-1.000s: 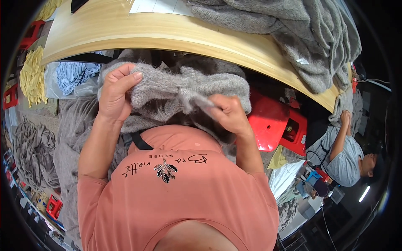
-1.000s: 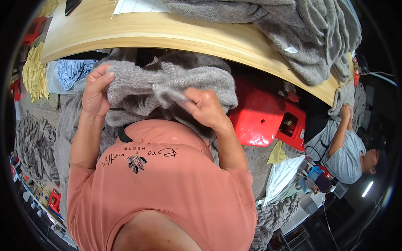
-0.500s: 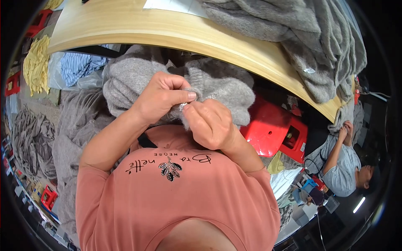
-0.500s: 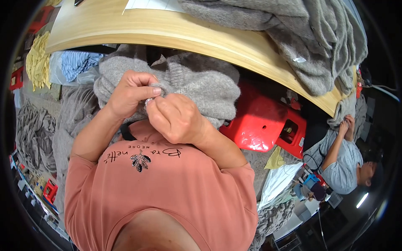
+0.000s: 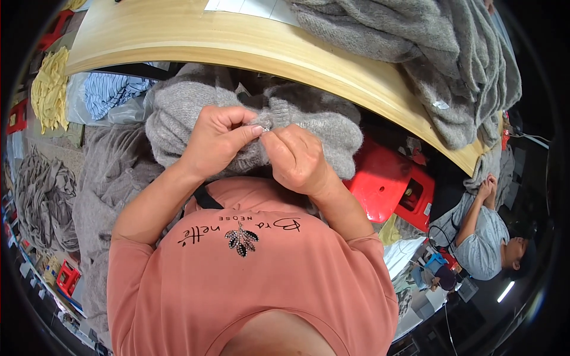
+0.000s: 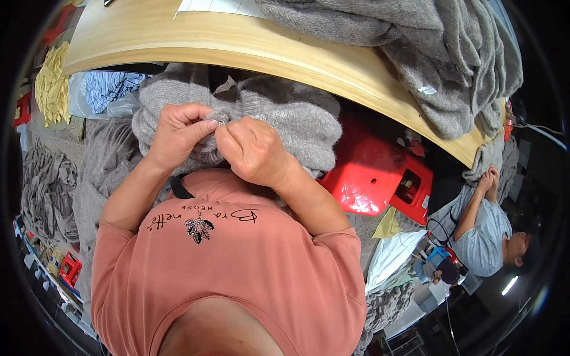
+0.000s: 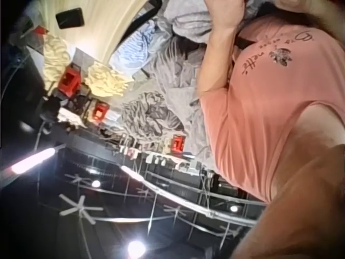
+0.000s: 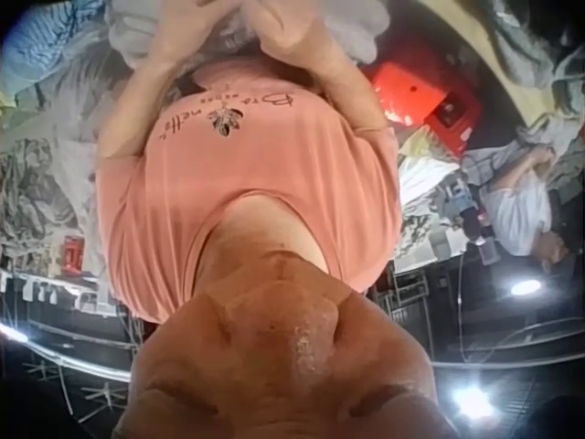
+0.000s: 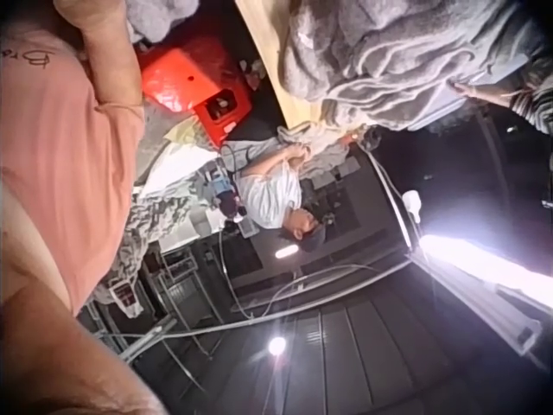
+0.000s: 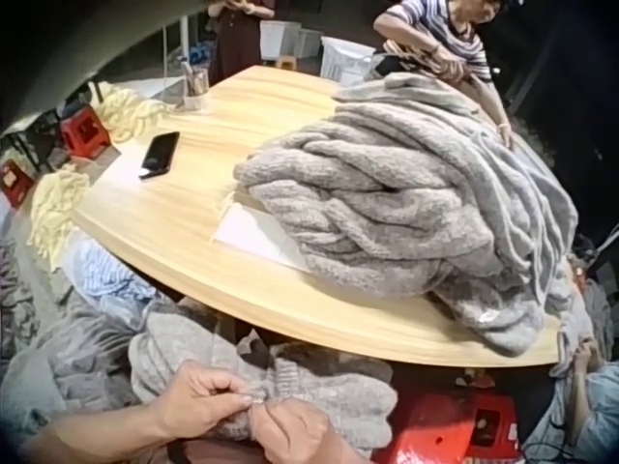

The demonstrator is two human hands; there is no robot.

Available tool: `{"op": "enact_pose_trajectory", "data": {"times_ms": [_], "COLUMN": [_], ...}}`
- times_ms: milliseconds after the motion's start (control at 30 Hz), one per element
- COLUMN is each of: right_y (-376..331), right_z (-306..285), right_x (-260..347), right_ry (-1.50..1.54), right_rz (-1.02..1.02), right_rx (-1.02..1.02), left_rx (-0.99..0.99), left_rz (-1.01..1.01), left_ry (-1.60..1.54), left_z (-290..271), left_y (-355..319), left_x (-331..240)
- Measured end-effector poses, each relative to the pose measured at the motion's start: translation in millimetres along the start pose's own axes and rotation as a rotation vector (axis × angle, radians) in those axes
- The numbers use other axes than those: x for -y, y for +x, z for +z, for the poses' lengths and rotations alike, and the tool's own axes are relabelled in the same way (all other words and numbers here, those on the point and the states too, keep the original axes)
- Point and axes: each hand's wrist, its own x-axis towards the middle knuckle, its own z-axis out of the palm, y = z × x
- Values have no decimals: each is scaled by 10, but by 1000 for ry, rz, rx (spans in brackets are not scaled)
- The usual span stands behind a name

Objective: Inspecting a knitted grey garment for quality control and removing loose threads.

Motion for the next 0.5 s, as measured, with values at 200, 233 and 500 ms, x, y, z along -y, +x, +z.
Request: {"op": "enact_pose_trajectory", "data": {"times_ms": [200, 233, 500], "right_y": [102, 104, 91], "right_z": [32, 23, 13], "right_x": [-81, -93, -2], "right_ry": [284, 284, 499], "right_rz": [176, 175, 525], "right_rx": [-69, -69, 23], "left_rx": [-46, -47, -121], "left_rz": [108, 96, 415], "left_ry": [79, 82, 375], "left_z": [1, 8, -4], "left_y": [-72, -85, -109], "left_x": [22, 26, 105]}}
